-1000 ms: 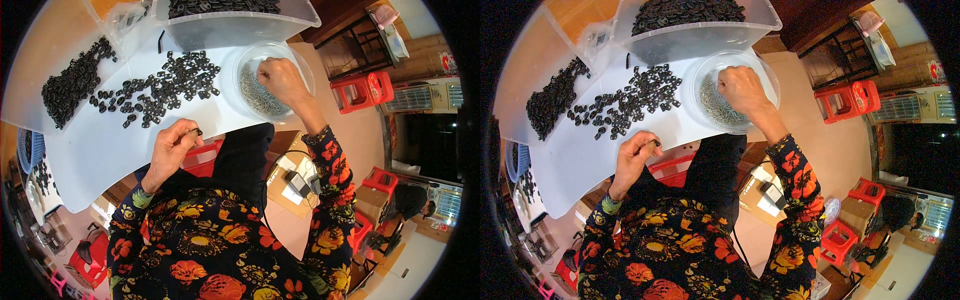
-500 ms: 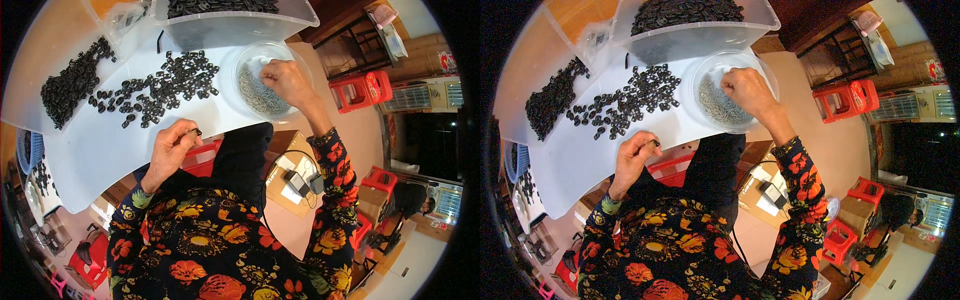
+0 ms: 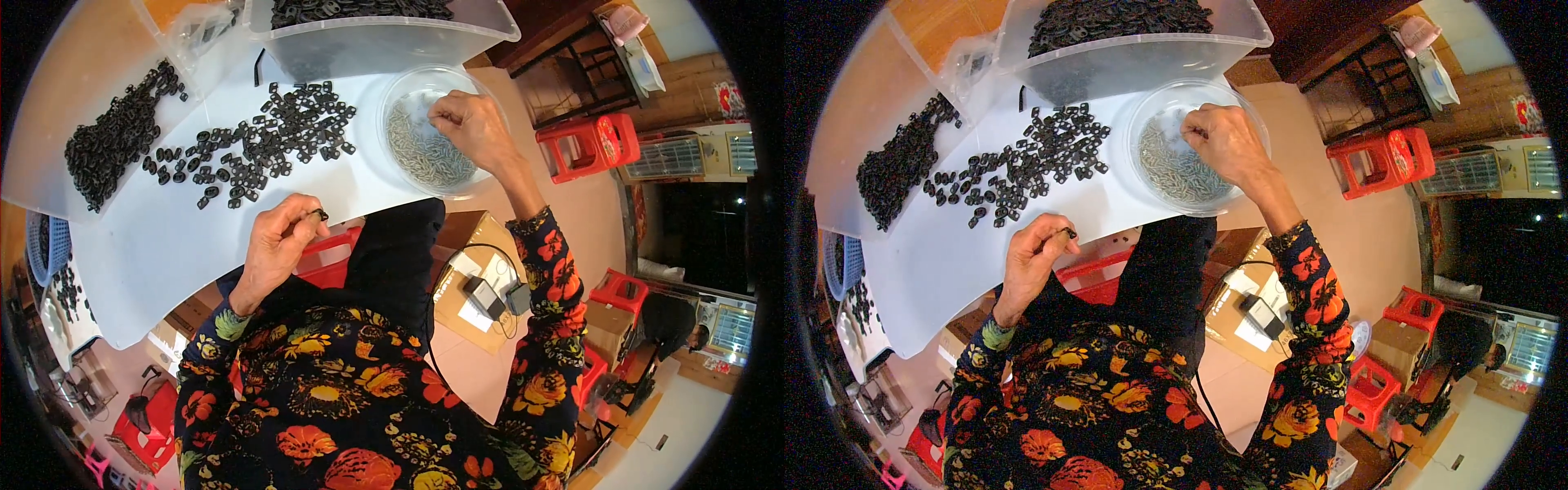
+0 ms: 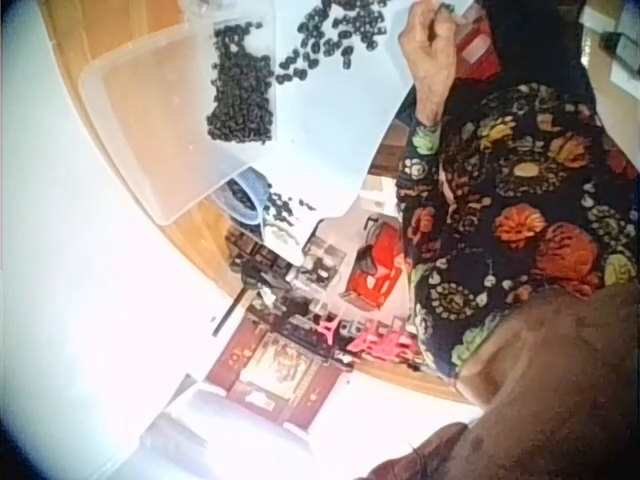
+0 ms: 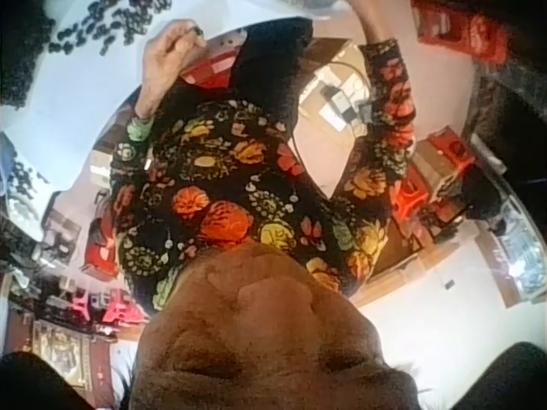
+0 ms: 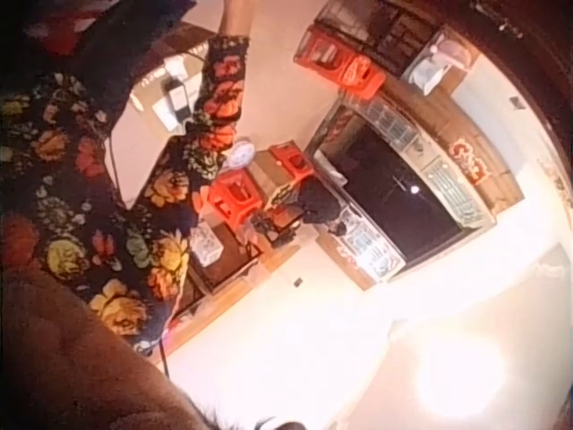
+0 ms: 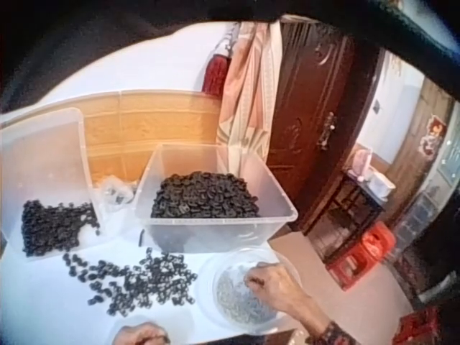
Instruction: The person assembles components by picking up metal pins from a plastic bowl, inserting them into black plastic pieces, and pressing the parts together by hand.
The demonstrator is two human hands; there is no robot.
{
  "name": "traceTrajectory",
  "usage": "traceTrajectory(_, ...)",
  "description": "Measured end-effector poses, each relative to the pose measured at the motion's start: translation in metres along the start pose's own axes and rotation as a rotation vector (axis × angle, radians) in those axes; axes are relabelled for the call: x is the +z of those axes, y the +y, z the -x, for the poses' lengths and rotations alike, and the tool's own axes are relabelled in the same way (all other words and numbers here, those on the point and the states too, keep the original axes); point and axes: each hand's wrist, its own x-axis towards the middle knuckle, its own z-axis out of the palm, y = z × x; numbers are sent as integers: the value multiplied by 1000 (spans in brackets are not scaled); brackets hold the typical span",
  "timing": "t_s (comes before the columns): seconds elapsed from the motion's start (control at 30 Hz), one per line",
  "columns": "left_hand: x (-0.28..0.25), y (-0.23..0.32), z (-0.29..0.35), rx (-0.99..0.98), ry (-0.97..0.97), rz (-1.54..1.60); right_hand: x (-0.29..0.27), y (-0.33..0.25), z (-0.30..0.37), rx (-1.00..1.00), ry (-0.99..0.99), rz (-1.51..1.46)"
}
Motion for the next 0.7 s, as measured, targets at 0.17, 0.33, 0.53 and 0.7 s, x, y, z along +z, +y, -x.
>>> traceTrajectory(0.17, 1, 2, 0, -8, 2, -28, 5, -1, -4, -125, 13, 128)
traceTrajectory(0.33, 2, 3, 0, 2, 11, -15, 9, -8, -8, -222, 57, 370)
traceTrajectory(0.53, -2, 3, -1, -27, -2, -28, -6, -19, -11, 197, 64, -9)
traceTrajectory(0.7, -2, 8, -4, -87, 39, 49, -8, -48, -6, 295, 146, -646)
